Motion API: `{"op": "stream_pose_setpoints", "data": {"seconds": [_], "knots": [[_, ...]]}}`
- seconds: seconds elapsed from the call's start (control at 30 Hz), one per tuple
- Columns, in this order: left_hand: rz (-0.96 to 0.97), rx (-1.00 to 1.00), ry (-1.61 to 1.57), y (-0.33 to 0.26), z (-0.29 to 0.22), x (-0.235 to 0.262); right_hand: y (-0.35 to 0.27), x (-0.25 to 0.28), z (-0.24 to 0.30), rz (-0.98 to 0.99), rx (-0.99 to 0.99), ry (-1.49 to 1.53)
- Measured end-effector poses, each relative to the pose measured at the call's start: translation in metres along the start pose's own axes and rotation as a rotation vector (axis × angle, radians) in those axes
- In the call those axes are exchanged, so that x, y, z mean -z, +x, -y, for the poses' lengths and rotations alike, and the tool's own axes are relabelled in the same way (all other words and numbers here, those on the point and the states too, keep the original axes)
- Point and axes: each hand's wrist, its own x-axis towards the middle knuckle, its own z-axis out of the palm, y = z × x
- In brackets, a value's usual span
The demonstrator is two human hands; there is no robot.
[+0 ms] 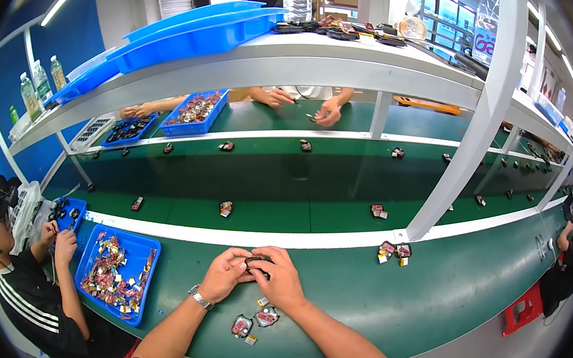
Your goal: The recorder is assembling small electronic components on a green assembly line belt.
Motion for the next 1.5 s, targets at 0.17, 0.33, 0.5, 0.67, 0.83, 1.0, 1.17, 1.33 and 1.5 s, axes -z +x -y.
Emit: {"op": "stream_pose_setpoints", "data": {"seconds": [0.17,0.33,0.5,0.67,0.83,1.0,1.17,1.33,1.5], "knots": [[0.023,0.018,-0.04,0.001,0.0,0.001,0.001,0.005,-0.002,0.043,-0.04,0.058],[0.008,0.001,-0.039,-0.001,0.002,0.002,0.0,0.005,0.007,0.035,0.021,0.024],[0.034,-0.028,-0.084,0.0,0.003,0.008,0.006,0.007,0.01,0.043,0.123,-0.03],[0.098,-0.012,-0.203,0.0,0.006,0.007,0.002,0.007,0.009,-0.003,0.084,-0.036],[0.081,-0.01,-0.183,-0.001,0.003,0.001,0.001,0.006,0.005,-0.003,0.07,0.005],[0.038,-0.032,-0.173,-0.001,0.007,0.001,0.004,0.007,0.006,0.049,0.075,0.003],[0.013,-0.001,-0.205,-0.001,0.002,-0.004,0.006,0.008,0.009,-0.06,0.145,-0.12],[0.004,0.011,-0.202,-0.001,-0.001,-0.007,0.007,0.007,0.004,-0.08,0.227,-0.214],[-0.008,0.011,-0.192,-0.002,0.001,-0.007,0.007,0.009,0.013,-0.048,0.276,-0.305]]}}
